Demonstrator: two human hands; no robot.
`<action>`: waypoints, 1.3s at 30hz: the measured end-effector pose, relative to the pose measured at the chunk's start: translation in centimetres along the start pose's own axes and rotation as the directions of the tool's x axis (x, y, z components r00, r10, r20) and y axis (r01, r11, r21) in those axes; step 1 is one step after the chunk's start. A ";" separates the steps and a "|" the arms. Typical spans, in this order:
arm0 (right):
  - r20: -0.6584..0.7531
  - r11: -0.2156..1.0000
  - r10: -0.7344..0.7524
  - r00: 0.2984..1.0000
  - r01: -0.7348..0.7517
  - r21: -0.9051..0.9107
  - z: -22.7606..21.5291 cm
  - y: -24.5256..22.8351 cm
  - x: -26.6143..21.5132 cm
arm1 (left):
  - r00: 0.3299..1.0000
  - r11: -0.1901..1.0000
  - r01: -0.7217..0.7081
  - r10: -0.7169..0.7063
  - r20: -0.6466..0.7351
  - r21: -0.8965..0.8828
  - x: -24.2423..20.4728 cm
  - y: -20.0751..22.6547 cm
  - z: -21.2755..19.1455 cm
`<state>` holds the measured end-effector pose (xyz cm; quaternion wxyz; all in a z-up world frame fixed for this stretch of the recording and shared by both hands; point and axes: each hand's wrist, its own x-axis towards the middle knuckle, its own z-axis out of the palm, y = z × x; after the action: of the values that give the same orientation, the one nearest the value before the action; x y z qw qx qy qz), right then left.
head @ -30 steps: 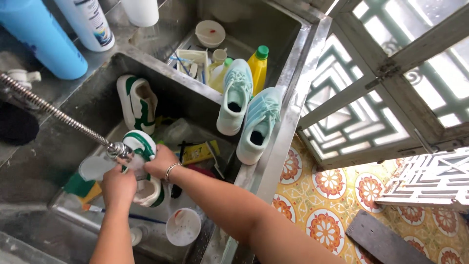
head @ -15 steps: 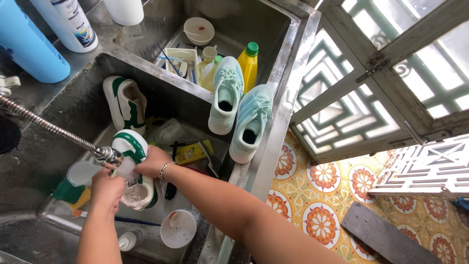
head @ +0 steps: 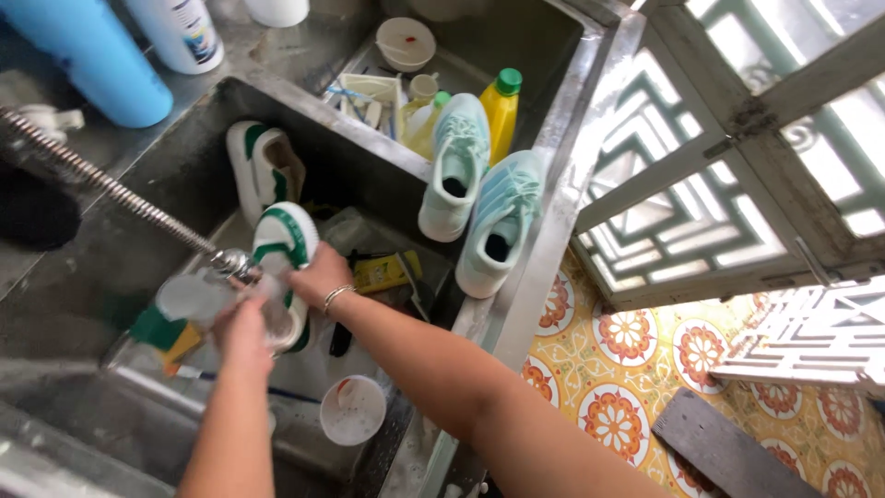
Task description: Scrubbing and rinsing a pair of sneakers and an insole in a sink.
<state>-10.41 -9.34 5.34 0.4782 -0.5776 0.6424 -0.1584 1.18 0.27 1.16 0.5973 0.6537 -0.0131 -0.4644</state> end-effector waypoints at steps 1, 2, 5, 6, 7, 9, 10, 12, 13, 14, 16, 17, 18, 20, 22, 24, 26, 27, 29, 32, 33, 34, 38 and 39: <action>0.015 1.000 -0.003 1.000 0.003 -0.004 0.1 0.9 1.4 | 1.000 1.000 0.001 -0.001 -0.015 -0.004 0.2 -0.2 1.0; -0.011 0.986 -0.126 0.992 0.127 0.112 1.1 2.0 2.0 | 1.000 1.000 -0.019 0.019 -0.015 0.023 0.0 -0.5 0.9; -0.012 0.909 -0.257 0.966 0.246 0.335 2.6 3.6 2.8 | 0.995 0.994 -0.031 0.041 -0.088 0.106 -0.4 -1.0 0.6; -0.029 0.864 -0.276 0.961 0.261 0.430 2.7 3.7 3.4 | 0.993 0.987 -0.034 0.051 -0.106 0.156 -0.1 -0.8 0.9; 0.006 0.864 -0.280 0.960 0.249 0.438 3.1 3.5 2.9 | 0.988 0.987 -0.030 0.052 -0.142 0.155 -1.1 0.2 0.6; -0.015 0.919 -0.219 0.976 0.212 0.333 2.5 3.1 3.1 | 0.989 0.967 0.046 -0.008 -0.150 0.252 -2.7 2.3 1.8; 0.003 0.920 -0.223 0.975 0.209 0.332 2.5 3.2 3.2 | 0.986 0.968 0.051 -0.009 -0.168 0.246 -1.7 1.1 1.4; -0.059 0.946 -0.233 0.971 0.240 0.217 2.2 3.5 3.7 | 1.000 0.997 -0.023 0.024 -0.012 0.073 0.3 -1.3 0.8; -0.049 0.947 -0.235 0.971 0.240 0.215 2.0 3.0 3.5 | 1.000 0.997 -0.021 0.022 -0.021 0.069 0.1 -1.0 0.7; -0.096 0.955 -0.207 0.974 0.222 0.194 1.6 2.5 3.4 | 0.996 0.997 -0.067 0.065 0.065 0.029 -0.1 -0.8 0.8; -0.139 0.964 -0.180 0.974 0.202 0.171 0.8 1.9 3.3 | 0.984 0.994 -0.106 0.108 0.144 -0.017 -1.0 0.0 1.4; -0.145 0.958 -0.160 0.976 0.189 0.215 0.4 1.7 3.3 | 0.978 0.996 -0.079 0.084 0.189 -0.034 -1.7 0.6 1.8; -0.153 0.949 -0.141 0.978 0.177 0.261 0.1 1.4 3.5 | 0.970 0.997 -0.053 0.063 0.236 -0.049 -2.2 1.3 2.4; -0.152 0.940 -0.112 0.982 0.154 0.306 -0.7 1.2 3.9 | 0.954 0.992 -0.037 0.071 0.292 -0.119 -3.4 2.2 3.0; -0.150 0.928 -0.081 0.985 0.130 0.350 -1.1 1.6 4.4 | 0.934 0.982 -0.015 0.080 0.347 -0.186 -4.2 2.7 3.5; -0.227 0.946 -0.136 0.964 0.195 0.260 -1.3 2.3 5.1 | 0.914 0.974 -0.149 0.201 0.353 -0.168 -4.7 2.7 3.8; -0.277 0.934 -0.189 0.942 0.259 0.245 -2.0 1.3 4.3 | 0.929 0.964 -0.057 0.147 0.341 -0.261 -4.8 2.6 4.0; -0.327 0.918 -0.242 0.914 0.325 0.229 -2.3 0.8 3.9 | 0.938 0.936 0.031 0.095 0.334 -0.352 -4.9 2.5 4.1; -0.374 0.898 -0.293 0.880 0.387 0.207 -3.6 -1.6 2.1 | 0.935 0.921 0.119 0.023 0.355 -0.372 -5.1 2.3 3.8; -0.455 0.825 -0.418 0.786 0.538 0.171 -5.5 -4.2 0.0 | 0.925 0.883 0.205 -0.033 0.378 -0.422 -4.7 1.5 4.1; -0.492 0.766 -0.488 0.721 0.623 0.155 -6.2 -4.9 -0.6 | 0.925 0.867 0.205 -0.020 0.380 -0.454 -4.5 1.1 4.3; -0.488 0.767 -0.489 0.723 0.623 0.155 -6.6 -5.2 -0.9 | 0.926 0.866 0.205 -0.021 0.376 -0.456 -4.9 1.7 4.4; -0.582 0.624 -0.606 0.542 0.778 0.075 -7.9 -5.9 -2.5 | 0.905 0.896 0.186 0.004 0.426 -0.403 -5.9 2.9 4.6; -0.600 0.607 -0.623 0.503 0.794 0.035 -8.2 -6.0 -3.0 | 0.895 0.880 0.182 0.037 0.445 -0.439 -5.9 2.9 4.6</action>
<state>-13.76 -11.22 15.18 0.2540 -0.6415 0.4156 -0.5926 -3.51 -0.73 7.62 0.7007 0.3670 -0.0098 -0.6117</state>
